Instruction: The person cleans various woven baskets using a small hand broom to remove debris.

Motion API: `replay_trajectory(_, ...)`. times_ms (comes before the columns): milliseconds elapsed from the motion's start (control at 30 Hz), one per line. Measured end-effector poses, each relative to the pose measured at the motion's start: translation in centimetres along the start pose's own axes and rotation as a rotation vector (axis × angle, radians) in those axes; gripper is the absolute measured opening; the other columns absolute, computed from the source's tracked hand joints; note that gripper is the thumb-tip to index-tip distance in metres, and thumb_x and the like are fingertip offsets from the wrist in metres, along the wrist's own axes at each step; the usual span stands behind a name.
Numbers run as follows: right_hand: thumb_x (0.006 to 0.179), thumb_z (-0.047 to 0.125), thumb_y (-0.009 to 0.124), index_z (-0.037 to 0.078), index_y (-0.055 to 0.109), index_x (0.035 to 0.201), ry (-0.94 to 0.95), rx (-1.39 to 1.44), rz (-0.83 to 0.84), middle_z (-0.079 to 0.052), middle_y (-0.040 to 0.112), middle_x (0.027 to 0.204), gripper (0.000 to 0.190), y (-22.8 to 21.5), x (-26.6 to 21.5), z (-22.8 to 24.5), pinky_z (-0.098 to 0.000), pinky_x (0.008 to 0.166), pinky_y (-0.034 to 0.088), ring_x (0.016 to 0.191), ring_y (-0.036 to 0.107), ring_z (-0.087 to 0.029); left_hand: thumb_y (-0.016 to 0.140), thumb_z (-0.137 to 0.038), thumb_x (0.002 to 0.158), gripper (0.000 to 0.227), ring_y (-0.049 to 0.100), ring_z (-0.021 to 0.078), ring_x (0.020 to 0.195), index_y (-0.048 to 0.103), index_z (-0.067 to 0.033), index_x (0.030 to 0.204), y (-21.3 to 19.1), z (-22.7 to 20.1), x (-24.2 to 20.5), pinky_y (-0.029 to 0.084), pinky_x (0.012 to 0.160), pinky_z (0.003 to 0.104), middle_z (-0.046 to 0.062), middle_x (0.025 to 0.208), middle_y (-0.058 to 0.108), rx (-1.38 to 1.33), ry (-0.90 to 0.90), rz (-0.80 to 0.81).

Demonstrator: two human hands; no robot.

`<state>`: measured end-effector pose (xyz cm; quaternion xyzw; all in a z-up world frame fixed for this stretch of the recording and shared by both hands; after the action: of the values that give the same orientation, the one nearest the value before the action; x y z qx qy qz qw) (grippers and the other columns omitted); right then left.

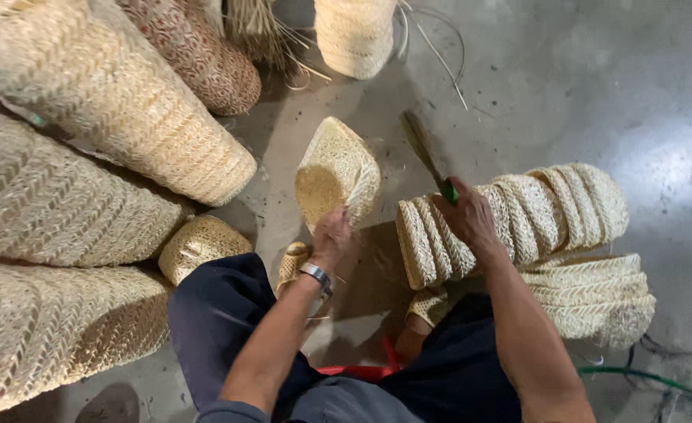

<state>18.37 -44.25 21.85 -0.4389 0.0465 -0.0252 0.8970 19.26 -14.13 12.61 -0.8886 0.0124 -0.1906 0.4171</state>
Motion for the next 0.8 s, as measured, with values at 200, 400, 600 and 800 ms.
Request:
replay_trajectory(200, 0.108, 0.022, 0.046, 0.021, 0.063, 0.127, -0.288, -0.531, 0.204, -0.002, 0.058, 0.066, 0.025, 1.5, -3.2, 4.3, -0.0259, 0.035, 0.041, 0.047, 0.045, -0.010, 0.055, -0.012, 0.104, 0.015, 0.064, 0.0301, 0.076, 0.060, 0.0025, 0.103, -9.3, -0.8, 4.1, 0.051, 0.071, 0.042, 0.018, 0.085, 0.064, -0.276, -0.071, 0.053)
replay_trajectory(400, 0.113, 0.034, 0.047, 0.022, 0.067, 0.121, 0.056, -0.508, 0.080, -0.005, 0.058, 0.067, 0.025, -4.1, -3.9, 1.3, -0.0281, 0.039, 0.040, 0.046, 0.043, -0.012, 0.061, -0.025, 0.104, 0.024, 0.056, 0.0085, 0.069, 0.066, -0.0024, 0.098, -18.7, -1.5, 4.5, 0.048, 0.059, 0.027, 0.002, 0.079, 0.061, -0.498, -0.033, 0.106)
replay_trajectory(600, 0.103, 0.035, 0.059, 0.019, 0.062, 0.143, -0.764, -0.082, -0.205, -0.008, 0.073, 0.102, 0.044, -11.0, -5.4, 10.5, -0.0217, 0.047, 0.047, 0.062, 0.051, -0.004, 0.067, -0.033, 0.100, 0.029, 0.043, 0.0035, 0.054, 0.074, -0.0067, 0.090, -22.0, -0.7, 5.9, 0.035, 0.048, 0.024, -0.008, 0.063, 0.056, -0.652, -0.142, 0.099)
replay_trajectory(800, 0.096, 0.045, 0.064, 0.023, 0.058, 0.147, 0.094, 0.190, 0.240, -0.013, 0.072, 0.076, 0.056, -5.6, -6.5, 8.5, -0.0282, 0.045, 0.047, 0.047, 0.046, -0.012, 0.071, -0.028, 0.101, 0.027, 0.045, 0.0041, 0.060, 0.074, -0.0030, 0.092, -19.8, 2.9, 4.5, 0.036, 0.054, 0.024, -0.008, 0.073, 0.061, -1.089, -0.330, -0.099)
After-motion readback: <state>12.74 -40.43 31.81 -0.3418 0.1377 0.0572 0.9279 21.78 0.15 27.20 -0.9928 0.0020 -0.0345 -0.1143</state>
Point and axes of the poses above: each hand's wrist, its own x-axis towards the middle knuckle, its own y-axis out of the palm, z = x × y, the point moved 4 cm from there along x, towards the middle knuckle
